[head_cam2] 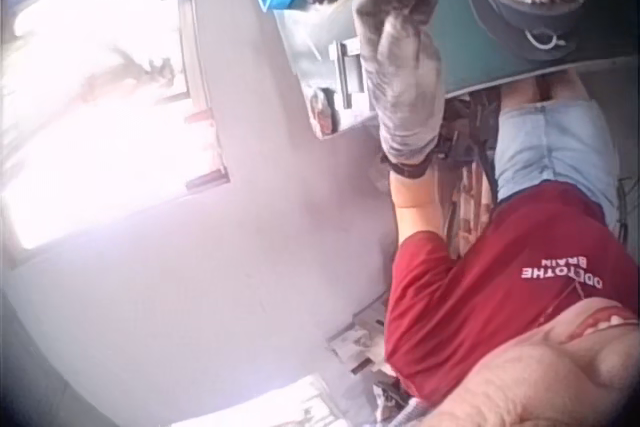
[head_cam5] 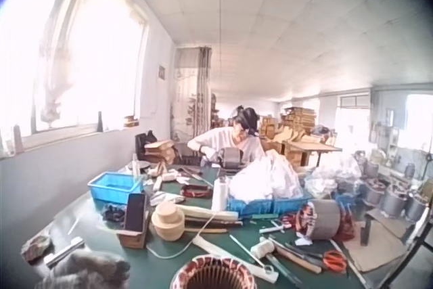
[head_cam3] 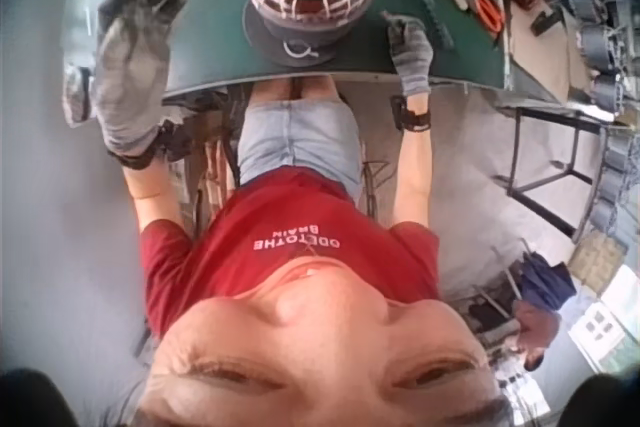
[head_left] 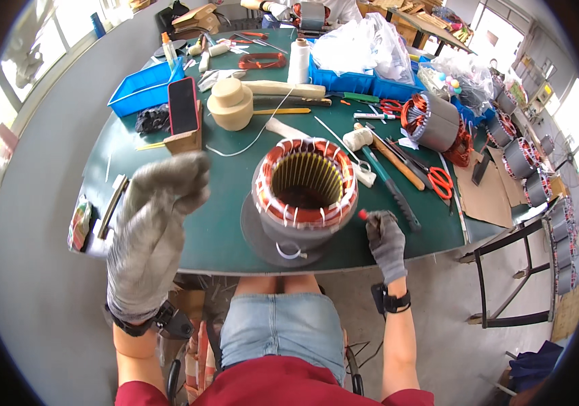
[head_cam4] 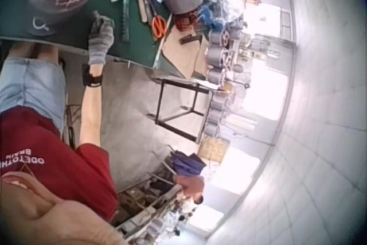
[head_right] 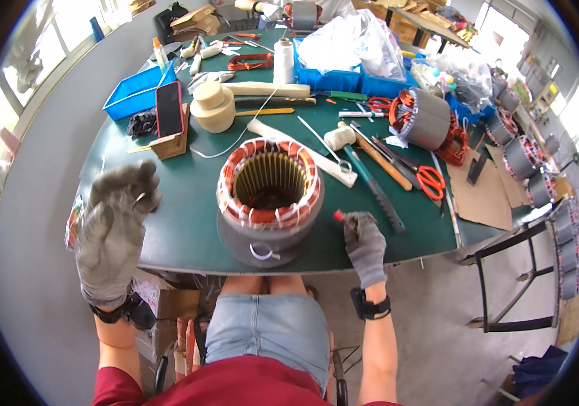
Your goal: Tying and organizing wires on an electrical motor stator core with white string and tools.
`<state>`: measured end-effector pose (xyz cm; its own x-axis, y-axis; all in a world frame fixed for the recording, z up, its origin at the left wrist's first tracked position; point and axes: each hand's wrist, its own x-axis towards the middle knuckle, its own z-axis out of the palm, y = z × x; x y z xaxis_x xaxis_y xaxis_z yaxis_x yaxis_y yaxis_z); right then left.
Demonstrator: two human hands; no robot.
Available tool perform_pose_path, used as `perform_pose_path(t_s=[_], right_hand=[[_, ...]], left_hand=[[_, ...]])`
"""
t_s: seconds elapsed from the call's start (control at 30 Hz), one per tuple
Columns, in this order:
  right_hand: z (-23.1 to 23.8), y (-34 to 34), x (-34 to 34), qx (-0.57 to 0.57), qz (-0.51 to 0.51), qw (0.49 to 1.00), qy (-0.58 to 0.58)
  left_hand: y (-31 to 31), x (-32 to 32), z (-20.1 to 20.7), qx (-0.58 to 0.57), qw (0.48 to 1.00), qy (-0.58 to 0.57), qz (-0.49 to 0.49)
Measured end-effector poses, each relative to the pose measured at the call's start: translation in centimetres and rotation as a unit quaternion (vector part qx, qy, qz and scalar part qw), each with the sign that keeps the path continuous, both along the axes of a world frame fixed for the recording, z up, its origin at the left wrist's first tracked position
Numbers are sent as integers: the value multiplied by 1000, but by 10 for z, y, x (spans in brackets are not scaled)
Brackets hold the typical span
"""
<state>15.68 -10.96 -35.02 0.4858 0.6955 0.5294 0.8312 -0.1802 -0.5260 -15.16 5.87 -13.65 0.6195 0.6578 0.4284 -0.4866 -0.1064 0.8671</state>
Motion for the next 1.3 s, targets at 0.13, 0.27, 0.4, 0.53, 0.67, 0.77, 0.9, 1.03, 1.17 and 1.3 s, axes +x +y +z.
perform_pose_path(t_s=[0.13, 0.27, 0.4, 0.53, 0.67, 0.77, 0.9, 1.03, 1.17, 1.3], right_hand=[[3, 2, -20, -29, -23, 999, 15], [2, -6, -18, -41, -41, 996, 66], [10, -4, -19, -109, -46, 992, 48], [19, 18, -26, -306, -142, 934, 121], [77, 59, -5, -295, -25, 953, 56], [87, 54, 32, -293, -152, 942, -61], [36, 19, 88, -343, -111, 928, -97], [68, 20, 115, -283, -14, 953, -107], [178, 29, 123, -346, 81, 919, 168], [269, 20, 96, -417, 75, 832, 359]], left_hand=[[69, 78, 2, 159, 962, 218, 38], [94, 123, -28, 413, 856, 310, -1], [76, 101, -41, 212, 890, 404, -9], [26, 98, -52, 170, 875, 428, 151], [27, 105, -43, 142, 889, 403, 166], [39, 97, -51, 145, 886, 428, 103], [67, 110, -46, 171, 889, 422, -34], [62, 107, -42, 184, 877, 444, -11], [-9, 84, -68, 94, 868, 418, 252], [-18, 85, -67, 90, 869, 385, 297]])
